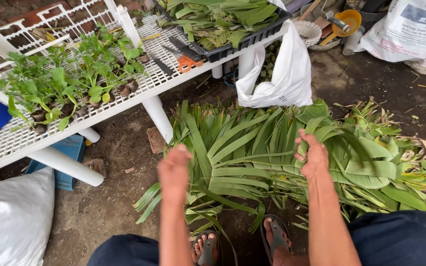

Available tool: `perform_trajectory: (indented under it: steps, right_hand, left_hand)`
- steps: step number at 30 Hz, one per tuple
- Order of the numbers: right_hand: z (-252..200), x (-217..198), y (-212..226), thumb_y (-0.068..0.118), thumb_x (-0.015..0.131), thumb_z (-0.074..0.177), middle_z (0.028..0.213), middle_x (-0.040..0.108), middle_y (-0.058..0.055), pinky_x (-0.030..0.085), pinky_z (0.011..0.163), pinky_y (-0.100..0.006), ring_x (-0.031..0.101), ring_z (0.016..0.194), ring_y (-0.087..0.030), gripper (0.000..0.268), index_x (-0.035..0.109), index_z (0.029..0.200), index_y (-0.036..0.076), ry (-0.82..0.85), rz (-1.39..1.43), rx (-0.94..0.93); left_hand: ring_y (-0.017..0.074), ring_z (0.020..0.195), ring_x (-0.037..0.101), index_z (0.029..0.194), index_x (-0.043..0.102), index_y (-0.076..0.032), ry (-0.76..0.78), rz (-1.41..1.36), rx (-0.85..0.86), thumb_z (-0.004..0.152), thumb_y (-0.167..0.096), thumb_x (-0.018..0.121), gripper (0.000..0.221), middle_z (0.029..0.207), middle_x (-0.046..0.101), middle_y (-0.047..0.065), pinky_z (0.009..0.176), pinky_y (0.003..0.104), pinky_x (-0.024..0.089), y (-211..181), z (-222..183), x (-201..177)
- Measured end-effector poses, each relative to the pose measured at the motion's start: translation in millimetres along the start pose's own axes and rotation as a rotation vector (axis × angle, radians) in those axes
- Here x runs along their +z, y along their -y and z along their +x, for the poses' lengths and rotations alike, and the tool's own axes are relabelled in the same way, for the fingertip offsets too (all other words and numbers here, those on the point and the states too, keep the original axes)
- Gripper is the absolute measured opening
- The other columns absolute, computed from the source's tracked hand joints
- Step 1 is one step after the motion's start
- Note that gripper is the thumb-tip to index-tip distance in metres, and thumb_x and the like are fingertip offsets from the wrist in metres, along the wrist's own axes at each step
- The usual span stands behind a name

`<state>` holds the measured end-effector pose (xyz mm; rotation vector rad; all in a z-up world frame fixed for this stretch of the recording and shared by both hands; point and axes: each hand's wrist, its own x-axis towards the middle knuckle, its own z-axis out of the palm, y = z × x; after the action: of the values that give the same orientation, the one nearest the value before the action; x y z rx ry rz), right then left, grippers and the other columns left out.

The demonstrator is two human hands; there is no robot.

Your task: Tearing large banana leaves into smaller, uniform strips by hand.

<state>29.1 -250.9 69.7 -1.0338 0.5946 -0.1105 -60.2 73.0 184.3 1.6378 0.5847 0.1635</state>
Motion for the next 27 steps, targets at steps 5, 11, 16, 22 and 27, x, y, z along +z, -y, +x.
perform_trajectory:
  steps: [5,11,16,22,27]
  right_hand:
    - [25.1,-15.9,-49.2,0.017,0.059,0.097,0.075,0.061,0.001,0.045,0.051,-0.022,0.053,0.061,-0.009,0.018,0.059,0.114,0.010,0.141,0.013,0.121]
    - [2.6,-8.4,-48.3,-0.004,0.048,0.101,0.095,0.065,-0.016,0.060,0.060,-0.035,0.061,0.074,-0.019,0.013,0.052,0.109,0.006,0.289,0.231,0.339]
    - [0.2,-14.8,-61.8,0.005,0.046,0.099,0.080,0.056,-0.004,0.032,0.038,-0.025,0.038,0.052,-0.009,0.009,0.052,0.104,0.011,0.309,-0.023,0.315]
    - [-14.3,-9.8,-72.9,0.024,0.058,0.104,0.062,0.040,0.005,0.022,0.038,-0.026,0.029,0.046,-0.009,0.017,0.054,0.091,0.013,0.219,-0.136,0.316]
    - [-5.9,-23.8,-100.1,0.031,0.054,0.111,0.062,0.043,0.003,0.028,0.039,-0.028,0.035,0.048,-0.012,0.030,0.056,0.088,0.011,0.217,-0.207,0.307]
  left_hand:
    - [0.0055,0.059,0.039,0.091,0.066,-0.008,-0.209,0.180,0.178,0.108,-0.020,0.050,0.027,0.067,0.042,-0.005,0.054,0.016,0.036,-126.9,-24.0,-106.0]
    - [0.0187,0.073,0.047,0.099,0.068,-0.005,-0.462,0.512,0.171,0.126,-0.041,0.058,0.046,0.075,0.052,0.010,0.071,0.034,0.042,-9.3,13.2,-292.7]
    - [0.0396,0.125,0.065,0.129,0.073,-0.001,-0.232,1.375,-0.410,0.101,-0.064,0.038,0.077,0.132,0.071,0.026,0.108,0.045,0.043,375.5,116.8,-407.9]
    - [0.0230,0.108,0.066,0.119,0.069,-0.018,0.526,1.565,0.250,0.096,-0.017,0.057,0.026,0.137,0.057,0.010,0.081,0.035,0.062,411.9,88.9,-161.6]
    - [0.0245,0.126,0.066,0.142,0.051,-0.013,0.535,0.583,-0.187,0.097,-0.046,0.054,0.055,0.138,0.065,0.010,0.107,0.042,0.056,221.3,78.0,-24.4]
